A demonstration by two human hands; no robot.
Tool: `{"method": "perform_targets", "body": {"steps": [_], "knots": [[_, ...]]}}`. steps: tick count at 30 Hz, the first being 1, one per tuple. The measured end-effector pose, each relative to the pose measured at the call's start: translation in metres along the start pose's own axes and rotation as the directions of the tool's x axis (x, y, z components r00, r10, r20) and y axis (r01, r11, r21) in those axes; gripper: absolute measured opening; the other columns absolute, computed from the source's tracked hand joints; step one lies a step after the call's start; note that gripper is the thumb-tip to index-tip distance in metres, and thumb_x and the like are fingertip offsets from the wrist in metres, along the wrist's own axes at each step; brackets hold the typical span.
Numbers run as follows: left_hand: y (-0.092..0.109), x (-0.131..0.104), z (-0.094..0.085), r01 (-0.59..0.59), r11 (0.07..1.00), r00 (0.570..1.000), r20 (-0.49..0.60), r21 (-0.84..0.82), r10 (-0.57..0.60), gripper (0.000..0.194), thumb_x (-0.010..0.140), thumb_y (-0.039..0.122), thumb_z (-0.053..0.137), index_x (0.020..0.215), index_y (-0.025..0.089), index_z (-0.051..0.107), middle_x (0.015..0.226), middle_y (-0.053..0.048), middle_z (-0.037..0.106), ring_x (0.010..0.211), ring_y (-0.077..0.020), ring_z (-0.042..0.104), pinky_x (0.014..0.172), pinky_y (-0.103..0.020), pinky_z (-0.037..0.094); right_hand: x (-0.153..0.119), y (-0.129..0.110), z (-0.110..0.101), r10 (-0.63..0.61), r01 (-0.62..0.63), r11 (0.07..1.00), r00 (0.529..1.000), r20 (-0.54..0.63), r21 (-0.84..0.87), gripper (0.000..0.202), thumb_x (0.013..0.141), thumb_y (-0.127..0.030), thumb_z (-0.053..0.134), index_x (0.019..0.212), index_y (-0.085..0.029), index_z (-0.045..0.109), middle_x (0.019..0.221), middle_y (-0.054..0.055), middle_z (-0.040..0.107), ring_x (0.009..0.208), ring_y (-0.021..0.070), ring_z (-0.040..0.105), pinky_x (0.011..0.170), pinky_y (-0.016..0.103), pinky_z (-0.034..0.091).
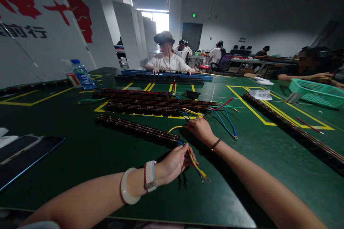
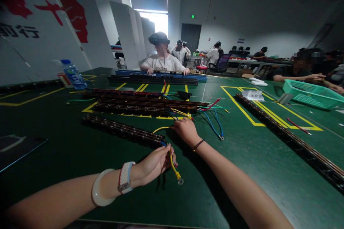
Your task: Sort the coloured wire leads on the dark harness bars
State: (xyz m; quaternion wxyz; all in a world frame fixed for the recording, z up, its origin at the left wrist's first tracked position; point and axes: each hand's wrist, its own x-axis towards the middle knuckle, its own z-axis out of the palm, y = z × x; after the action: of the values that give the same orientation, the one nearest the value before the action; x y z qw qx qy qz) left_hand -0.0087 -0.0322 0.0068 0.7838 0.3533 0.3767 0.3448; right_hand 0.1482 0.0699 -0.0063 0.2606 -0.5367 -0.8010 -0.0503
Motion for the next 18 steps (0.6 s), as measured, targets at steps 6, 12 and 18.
{"method": "perform_targets", "body": {"steps": [6,12,18], "knots": [[-0.001,0.003,-0.003,0.004,1.0,1.0,0.017,-0.014,-0.004,0.021,0.095,0.028,0.036,0.084,0.012,0.044,0.072,-0.002,0.054,0.066,-0.0105,0.056,0.072,-0.024,0.042,-0.013,0.003,-0.002,-0.132,0.132,0.991,0.99,-0.039,-0.007,0.026,0.086,-0.04,0.056,0.097,-0.02,0.068,0.1,0.007,0.057,0.097,0.0166,0.047,0.09,0.031,0.035],[-0.002,0.007,-0.006,0.026,0.999,0.998,0.05,-0.019,-0.025,0.022,0.094,0.031,0.036,0.087,0.013,0.045,0.072,-0.003,0.055,0.065,-0.0117,0.056,0.068,-0.025,0.041,-0.046,-0.003,-0.039,-0.149,0.16,0.942,0.987,-0.059,0.296,0.029,0.09,-0.041,0.05,0.104,-0.019,0.062,0.102,0.004,0.056,0.092,0.0082,0.052,0.082,0.02,0.042],[0.001,0.013,-0.006,0.028,0.998,0.996,0.081,-0.051,-0.024,0.015,0.094,0.024,0.036,0.088,0.013,0.044,0.072,-0.002,0.054,0.061,-0.0101,0.055,0.066,-0.026,0.043,-0.092,-0.01,-0.062,-0.398,0.391,0.886,0.917,-0.022,0.249,0.026,0.091,-0.031,0.049,0.115,-0.026,0.059,0.103,0.002,0.055,0.092,0.0056,0.049,0.078,0.017,0.038]]}}
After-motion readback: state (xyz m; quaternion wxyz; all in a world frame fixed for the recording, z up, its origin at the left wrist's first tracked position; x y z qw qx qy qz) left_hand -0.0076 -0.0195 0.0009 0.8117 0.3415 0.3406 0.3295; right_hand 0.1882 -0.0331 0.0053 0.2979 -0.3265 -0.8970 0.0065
